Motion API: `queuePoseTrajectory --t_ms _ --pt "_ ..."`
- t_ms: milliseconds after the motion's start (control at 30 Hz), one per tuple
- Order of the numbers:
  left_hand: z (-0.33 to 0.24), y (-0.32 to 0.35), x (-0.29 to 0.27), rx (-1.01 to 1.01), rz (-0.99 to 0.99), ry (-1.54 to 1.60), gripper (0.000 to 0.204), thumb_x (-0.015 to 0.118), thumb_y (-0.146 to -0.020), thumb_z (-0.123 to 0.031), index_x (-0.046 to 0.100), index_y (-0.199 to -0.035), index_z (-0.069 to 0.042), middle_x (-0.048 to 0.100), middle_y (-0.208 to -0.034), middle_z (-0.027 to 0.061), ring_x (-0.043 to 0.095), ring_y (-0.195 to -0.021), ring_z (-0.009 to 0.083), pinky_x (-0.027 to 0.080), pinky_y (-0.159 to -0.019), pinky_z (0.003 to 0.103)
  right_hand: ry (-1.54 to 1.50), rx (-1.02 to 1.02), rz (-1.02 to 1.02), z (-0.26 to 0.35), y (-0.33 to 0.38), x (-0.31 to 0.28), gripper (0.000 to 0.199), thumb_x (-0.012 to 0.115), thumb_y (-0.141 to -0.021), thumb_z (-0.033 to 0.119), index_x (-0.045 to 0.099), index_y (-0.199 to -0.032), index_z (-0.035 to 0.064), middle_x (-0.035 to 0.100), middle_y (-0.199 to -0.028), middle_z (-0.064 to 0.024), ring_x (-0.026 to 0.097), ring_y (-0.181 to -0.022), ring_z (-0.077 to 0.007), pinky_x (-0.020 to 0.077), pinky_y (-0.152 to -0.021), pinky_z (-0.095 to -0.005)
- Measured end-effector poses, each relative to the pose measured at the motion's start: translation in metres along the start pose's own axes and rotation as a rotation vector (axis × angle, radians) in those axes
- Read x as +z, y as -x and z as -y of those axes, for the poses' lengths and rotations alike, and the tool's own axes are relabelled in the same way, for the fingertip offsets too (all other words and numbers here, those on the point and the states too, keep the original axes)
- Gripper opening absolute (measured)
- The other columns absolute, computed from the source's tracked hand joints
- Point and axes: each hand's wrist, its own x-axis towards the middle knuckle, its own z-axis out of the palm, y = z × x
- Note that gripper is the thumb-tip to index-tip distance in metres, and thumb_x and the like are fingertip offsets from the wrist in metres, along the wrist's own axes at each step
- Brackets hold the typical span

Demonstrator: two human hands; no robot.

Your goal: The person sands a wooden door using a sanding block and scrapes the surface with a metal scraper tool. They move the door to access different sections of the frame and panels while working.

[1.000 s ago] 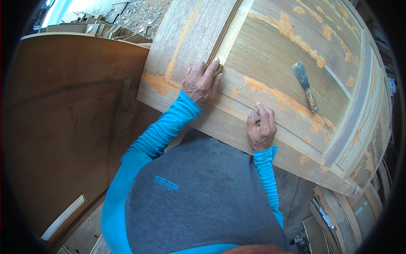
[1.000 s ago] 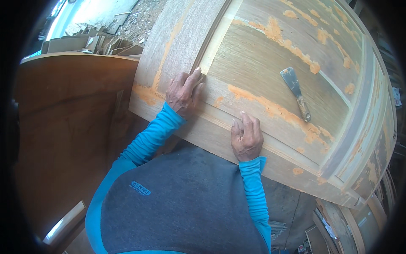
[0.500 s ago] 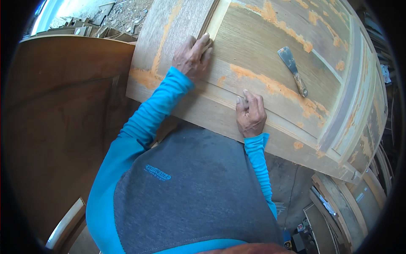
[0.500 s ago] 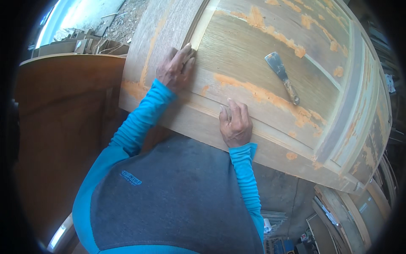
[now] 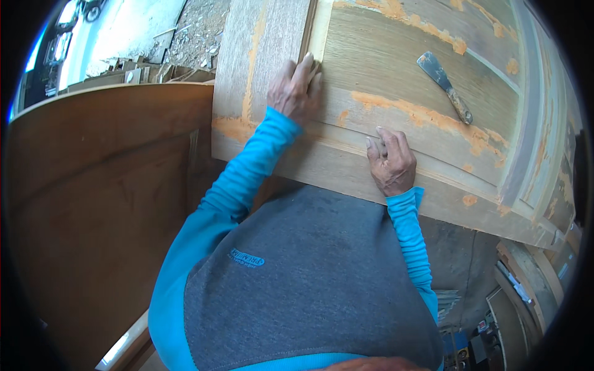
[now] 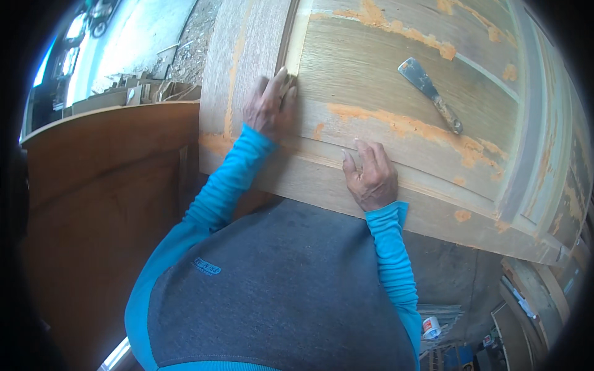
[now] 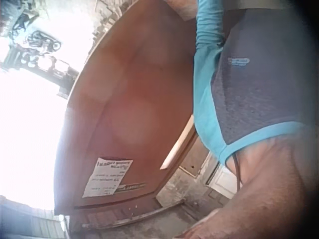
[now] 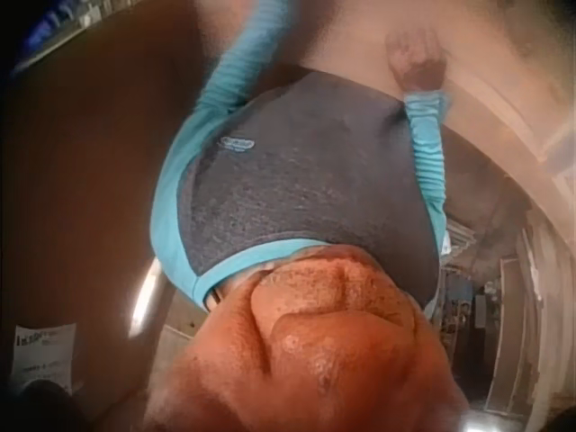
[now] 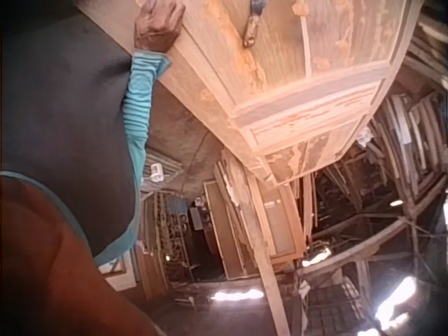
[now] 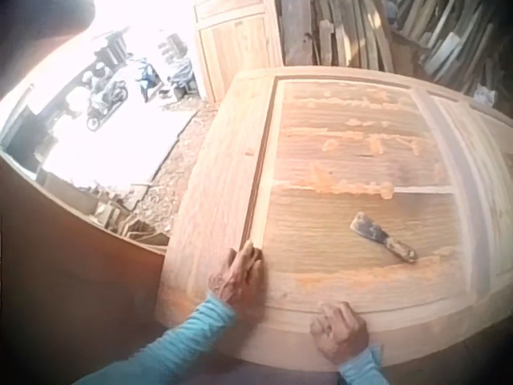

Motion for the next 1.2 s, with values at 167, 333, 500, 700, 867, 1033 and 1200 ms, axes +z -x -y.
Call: queuePoseTrajectory --t_ms 167,333,500,700,867,1033,1200 --pt "0.007 -0.023 0.013 0.009 -0.039 -0.001 0.038 0.073 -0.095 -0.02 0.067 -0.129 -0.005 0.066 -0.098 0.0163 0.067 -0.087 0.0333 0.056 -0.074 0.044 -0.023 0.004 0.021 0.003 -0.004 -0.008 0.03 0.079 -0.086 0.014 0.066 -0.111 0.0009 0.063 -0.095 -0.0158 0.068 -0.083 -0.0354 0.0566 -0.07 -0.0434" --pt "0.023 -0.135 0.058 0.085 -0.182 -0.005 0.028 0.064 -0.098 -0.027 0.066 -0.118 -0.007 0.064 -0.094 0.0208 0.064 -0.084 0.0416 0.053 -0.077 0.049 -0.036 -0.019 0.013 0.001 0.0 -0.006 0.03 0.079 -0.086 0.015 0.065 -0.109 0.0002 0.063 -0.094 -0.0162 0.068 -0.084 -0.036 0.0569 -0.071 -0.0438" --pt "0.007 -0.052 0.031 0.098 -0.096 0.032 0.037 0.068 -0.096 -0.018 0.065 -0.13 -0.002 0.061 -0.093 0.0204 0.064 -0.08 0.0384 0.053 -0.07 0.047 -0.011 -0.024 -0.064 -0.003 -0.003 -0.005 0.033 0.079 -0.086 0.016 0.066 -0.111 -0.0004 0.063 -0.094 -0.017 0.068 -0.084 -0.0368 0.0569 -0.072 -0.0443" --pt "0.023 -0.18 0.068 0.133 -0.168 -0.038 0.028 0.058 -0.102 -0.024 0.067 -0.121 -0.005 0.064 -0.095 0.0233 0.063 -0.088 0.0436 0.052 -0.076 0.05 -0.027 -0.034 0.009 0.003 -0.009 -0.014 0.035 0.079 -0.083 0.013 0.066 -0.112 -0.001 0.064 -0.095 -0.017 0.067 -0.084 -0.0373 0.0561 -0.071 -0.0451" --pt "0.011 -0.069 0.036 0.081 -0.055 -0.023 0.035 0.063 -0.1 -0.02 0.063 -0.13 -0.002 0.061 -0.094 0.0173 0.062 -0.078 0.0366 0.05 -0.069 0.048 -0.01 -0.01 0.006 0.005 -0.007 -0.011 0.033 0.079 -0.083 0.013 0.066 -0.111 -0.0006 0.064 -0.095 -0.0165 0.068 -0.084 -0.0364 0.057 -0.07 -0.0435" --pt "0.003 -0.049 0.025 0.021 -0.021 -0.012 0.038 0.063 -0.1 -0.02 0.061 -0.134 -0.003 0.061 -0.095 0.0161 0.062 -0.079 0.0345 0.049 -0.072 0.046 -0.013 -0.024 -0.012 0.004 -0.011 -0.009 0.031 0.079 -0.085 0.014 0.066 -0.109 0.0001 0.065 -0.094 -0.016 0.069 -0.083 -0.0354 0.058 -0.071 -0.0427" --pt "0.068 -0.212 0.111 0.219 -0.161 -0.207 0.023 0.058 -0.101 -0.026 0.061 -0.11 -0.005 0.063 -0.096 0.0202 0.063 -0.086 0.0414 0.05 -0.078 0.053 -0.018 -0.011 0.049 0.006 -0.009 -0.011 0.032 0.08 -0.084 0.014 0.066 -0.11 0.0001 0.065 -0.093 -0.016 0.069 -0.082 -0.0363 0.0573 -0.07 -0.0436"
